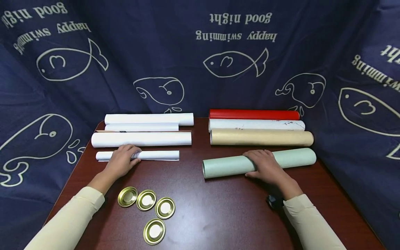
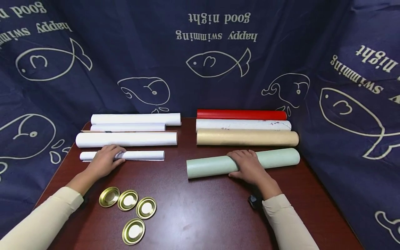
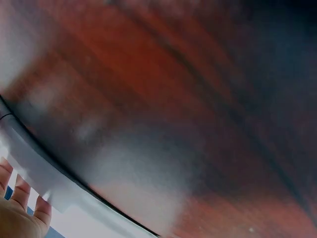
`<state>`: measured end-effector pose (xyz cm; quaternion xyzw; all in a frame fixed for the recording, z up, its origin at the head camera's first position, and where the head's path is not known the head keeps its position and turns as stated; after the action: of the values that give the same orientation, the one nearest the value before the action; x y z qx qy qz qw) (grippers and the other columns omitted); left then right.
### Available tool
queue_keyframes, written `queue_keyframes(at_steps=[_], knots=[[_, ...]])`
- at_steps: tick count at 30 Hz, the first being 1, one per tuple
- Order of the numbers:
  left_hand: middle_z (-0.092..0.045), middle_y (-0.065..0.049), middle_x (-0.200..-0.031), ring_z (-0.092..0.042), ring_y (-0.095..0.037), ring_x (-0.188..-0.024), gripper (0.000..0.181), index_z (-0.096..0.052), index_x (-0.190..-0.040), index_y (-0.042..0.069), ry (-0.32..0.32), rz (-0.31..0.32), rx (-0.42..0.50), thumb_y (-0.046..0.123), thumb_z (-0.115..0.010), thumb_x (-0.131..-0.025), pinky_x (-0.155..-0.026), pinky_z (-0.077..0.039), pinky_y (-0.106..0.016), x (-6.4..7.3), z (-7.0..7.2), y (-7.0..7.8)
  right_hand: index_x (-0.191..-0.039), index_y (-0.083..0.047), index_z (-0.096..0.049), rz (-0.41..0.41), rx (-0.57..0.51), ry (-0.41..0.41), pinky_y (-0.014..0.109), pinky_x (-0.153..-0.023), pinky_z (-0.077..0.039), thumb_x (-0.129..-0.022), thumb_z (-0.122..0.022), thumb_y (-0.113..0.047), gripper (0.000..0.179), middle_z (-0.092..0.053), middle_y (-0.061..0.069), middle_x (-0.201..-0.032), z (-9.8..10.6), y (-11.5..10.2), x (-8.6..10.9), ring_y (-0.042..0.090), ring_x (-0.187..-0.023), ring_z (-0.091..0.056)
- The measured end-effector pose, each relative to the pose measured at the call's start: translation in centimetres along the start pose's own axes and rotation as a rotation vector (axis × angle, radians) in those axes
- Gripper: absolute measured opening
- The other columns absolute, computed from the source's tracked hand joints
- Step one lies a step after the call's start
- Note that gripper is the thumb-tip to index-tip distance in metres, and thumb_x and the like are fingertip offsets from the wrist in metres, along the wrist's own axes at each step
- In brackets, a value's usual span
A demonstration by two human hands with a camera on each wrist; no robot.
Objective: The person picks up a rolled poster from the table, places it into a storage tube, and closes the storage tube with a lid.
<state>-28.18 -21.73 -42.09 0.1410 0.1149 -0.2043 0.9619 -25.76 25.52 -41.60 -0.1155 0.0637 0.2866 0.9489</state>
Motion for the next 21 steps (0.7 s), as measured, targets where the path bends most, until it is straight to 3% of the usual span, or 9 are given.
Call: queue_keyframes(at_steps=[5,11,15,18,21], knots=[[-0.063,-0.016,-0.114,-0.054,-0.042,-0.108,0.032,-0.065,-0.113,0.005,0.004,0.008,-0.01,0.011,-0.079,-0.085,-0.082,-0.043,-0.062,0.2,-0.2,0.0,-0.134,-0.01,-0.058,-0.011,0.011,0.001,0.063,-0.103,-0.029,-0.071,-0.088,-0.037,0.074,-0.061,0.012,-0.129,-0.1,-0.2,0.1,0.036,-0.121,-0.051],[-0.062,-0.018,-0.114,-0.054,-0.044,-0.109,0.032,-0.064,-0.114,0.004,0.002,0.011,0.021,0.006,-0.076,-0.085,-0.083,-0.043,-0.062,0.2,-0.2,0.1,-0.134,-0.009,-0.059,0.051,0.049,0.018,0.066,-0.101,-0.032,-0.07,-0.089,-0.038,0.076,-0.062,0.012,-0.125,0.3,-0.4,0.1,0.036,-0.117,-0.054],[-0.062,-0.019,-0.111,-0.058,-0.043,-0.105,0.034,-0.063,-0.116,0.004,0.016,0.01,0.061,0.005,-0.076,-0.085,-0.083,-0.045,-0.061,0.2,1.4,-0.2,-0.132,-0.006,-0.059,0.126,0.047,0.023,0.066,-0.1,-0.035,-0.069,-0.09,-0.037,0.077,-0.062,0.014,-0.121,0.3,-1.0,0.2,0.035,-0.114,-0.056],[-0.061,-0.019,-0.11,-0.06,-0.041,-0.103,0.034,-0.063,-0.117,0.004,0.035,-0.026,0.084,0.005,-0.076,-0.085,-0.083,-0.046,-0.059,0.0,3.1,0.1,-0.13,-0.004,-0.059,0.183,0.051,0.041,0.06,-0.095,-0.043,-0.068,-0.091,-0.038,0.077,-0.062,0.013,-0.117,0.5,-1.7,0.4,0.032,-0.108,-0.059],[-0.061,-0.017,-0.107,-0.061,-0.039,-0.1,0.033,-0.064,-0.115,0.004,0.083,-0.066,0.093,0.004,-0.077,-0.085,-0.081,-0.046,-0.057,0.0,5.6,0.6,-0.128,-0.004,-0.06,0.227,0.046,0.088,0.054,-0.087,-0.048,-0.066,-0.092,-0.036,0.077,-0.063,0.012,-0.114,1.4,-2.7,-0.1,0.03,-0.102,-0.061]])
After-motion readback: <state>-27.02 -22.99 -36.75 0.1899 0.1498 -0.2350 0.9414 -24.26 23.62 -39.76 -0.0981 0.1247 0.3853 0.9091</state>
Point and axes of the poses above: each hand's wrist, its own x-axis away from the middle knuckle, its own z-axis out of the back of the hand, y = z × x, the point moved 9 cm from there along -x, towards the middle knuckle
